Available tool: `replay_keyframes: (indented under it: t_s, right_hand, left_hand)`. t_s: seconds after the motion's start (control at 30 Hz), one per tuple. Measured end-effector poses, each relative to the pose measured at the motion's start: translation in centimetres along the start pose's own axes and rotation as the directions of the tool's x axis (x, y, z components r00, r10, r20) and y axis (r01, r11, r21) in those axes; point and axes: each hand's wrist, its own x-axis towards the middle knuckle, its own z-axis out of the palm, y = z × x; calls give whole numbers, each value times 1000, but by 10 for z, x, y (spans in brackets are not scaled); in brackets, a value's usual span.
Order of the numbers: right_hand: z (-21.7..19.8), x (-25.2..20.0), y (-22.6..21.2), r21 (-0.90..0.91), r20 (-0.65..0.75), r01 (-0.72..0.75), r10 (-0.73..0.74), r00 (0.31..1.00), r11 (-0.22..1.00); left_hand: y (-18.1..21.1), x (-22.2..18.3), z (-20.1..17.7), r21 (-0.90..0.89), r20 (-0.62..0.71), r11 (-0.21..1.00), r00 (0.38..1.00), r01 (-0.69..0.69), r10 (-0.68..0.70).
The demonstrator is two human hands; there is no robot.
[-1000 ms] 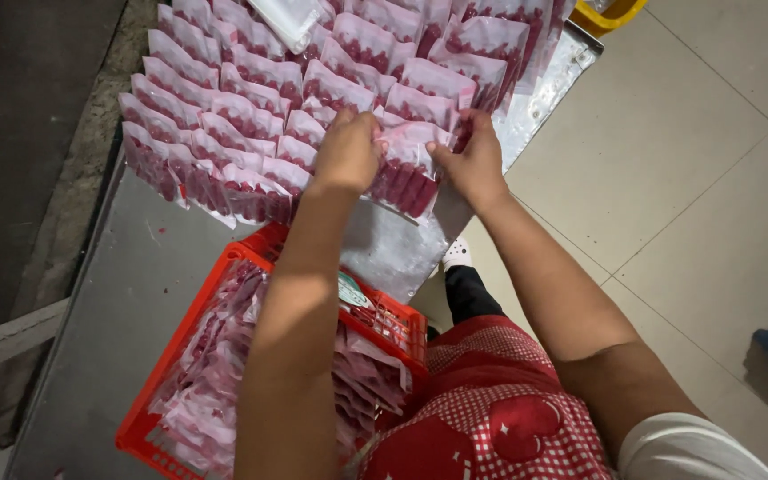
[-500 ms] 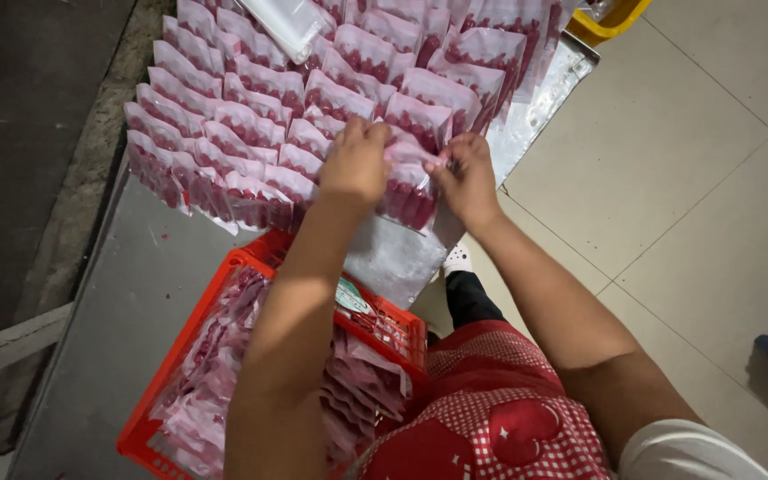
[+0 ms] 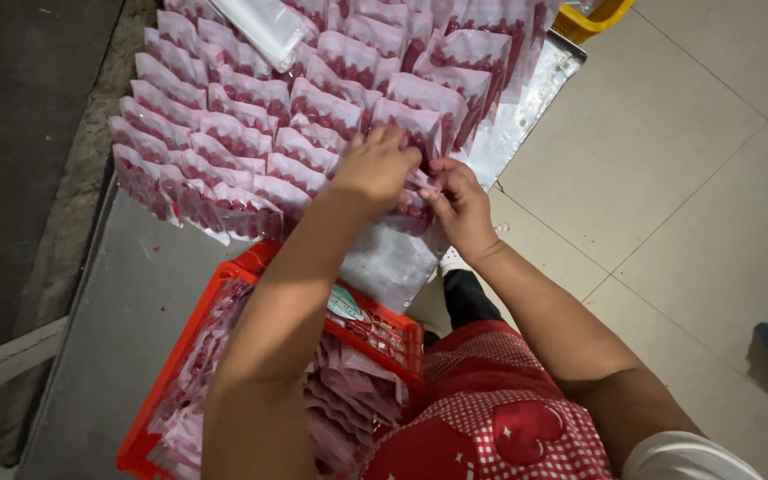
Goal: The person organizes numerous small pink plastic packages containing food items into a red plastic crate and onto a metal table surface by hand.
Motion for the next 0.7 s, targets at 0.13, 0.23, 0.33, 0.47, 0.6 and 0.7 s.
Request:
replay_keyframes:
  t_s: [0.13,0.23,0.33,0.47,0.6,0.7]
  right_hand:
    - [-1,1,-1,69,32,-9,7,999,998]
    - [1,2,6,167,62,-44,34,997,985]
    - [-4,7,-1,254,79,-81,63,995,964]
    - [-15,14,-16,380,52,-191,185,981,905]
    - [-25,-7,-1,438,4,-189,209,978,879]
    - [-6,-31,0,486,104,-333,325,940,808]
  left_hand:
    - [-20,20,45,55,41,998,999,-10,8]
    - [-35,27,87,103,-112,992,990,-73,85]
    - [-38,15,111,156,-413,978,890,-139,192]
    - [-7,-33,67,110,-664,983,725,-144,181]
    - [-54,-12,99,37,-723,991,682,-127,114]
    - [-51,-26,61,-406,-2,843,921,355,-389]
